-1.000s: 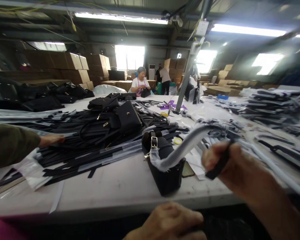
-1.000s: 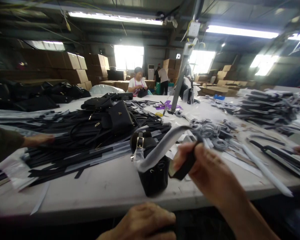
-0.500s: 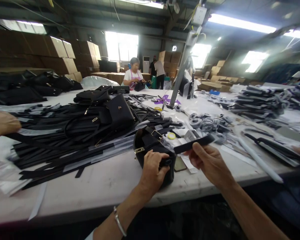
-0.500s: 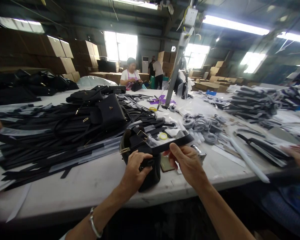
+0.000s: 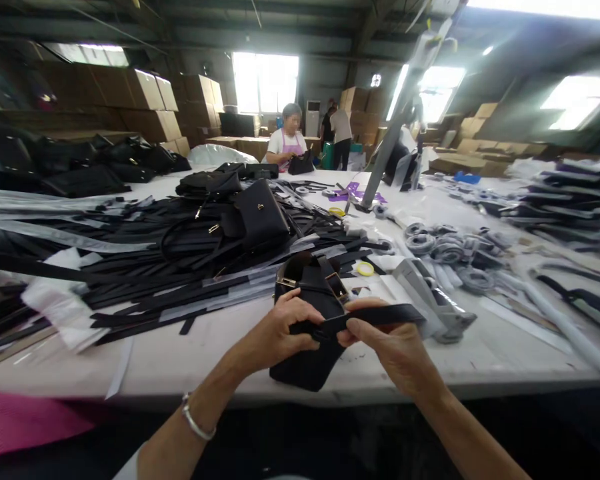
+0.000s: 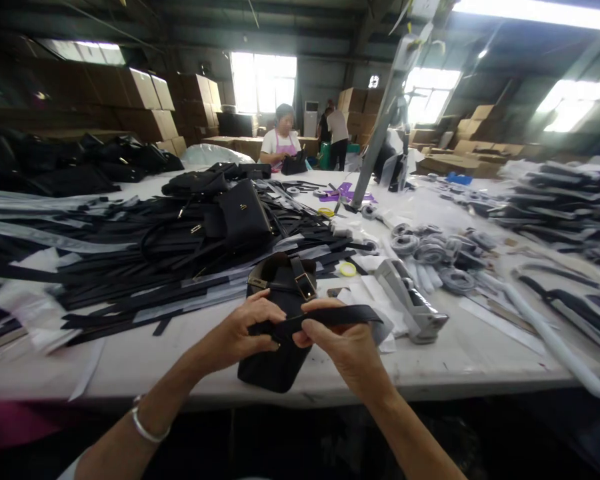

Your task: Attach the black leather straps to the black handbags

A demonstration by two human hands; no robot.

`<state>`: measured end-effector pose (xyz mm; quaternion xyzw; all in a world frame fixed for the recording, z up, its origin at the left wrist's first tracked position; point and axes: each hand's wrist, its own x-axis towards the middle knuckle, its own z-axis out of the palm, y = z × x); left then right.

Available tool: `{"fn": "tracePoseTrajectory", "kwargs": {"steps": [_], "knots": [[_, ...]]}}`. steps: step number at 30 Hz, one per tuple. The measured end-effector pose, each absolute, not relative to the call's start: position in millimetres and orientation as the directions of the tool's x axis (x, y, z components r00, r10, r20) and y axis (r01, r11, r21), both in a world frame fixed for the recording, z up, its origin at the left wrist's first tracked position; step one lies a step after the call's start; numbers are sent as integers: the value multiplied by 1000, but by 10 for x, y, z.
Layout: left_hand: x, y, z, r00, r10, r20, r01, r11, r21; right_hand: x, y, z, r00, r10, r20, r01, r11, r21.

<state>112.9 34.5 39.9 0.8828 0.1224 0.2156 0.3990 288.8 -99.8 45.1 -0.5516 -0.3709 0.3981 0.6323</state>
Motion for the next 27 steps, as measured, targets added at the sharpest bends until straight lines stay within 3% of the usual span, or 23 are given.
{"fn": "tracePoseTrajectory", "kwargs": {"steps": [3,8,16,21,27], "knots": [[1058,187,206,758,509,408,98,-707,700,2804,-1007,461,421,906,40,44,24,-999],[1038,-4,-38,572,582,578,132,-761,635,2787,-986,536,408,906,112,151,54,-987],[1079,-58,-177,504,600,621,75,-747,660,2778,-943,576,126,914,384,563,253,-787],[1066,-73,-219,492,588,642,67,-760,646,2764,-919,787,-47,949,311,716,249,-652],[1079,-85,-229,511,580,634,30,-750,661,2675,-695,1050,-290,952,100,843,303,-444]]}}
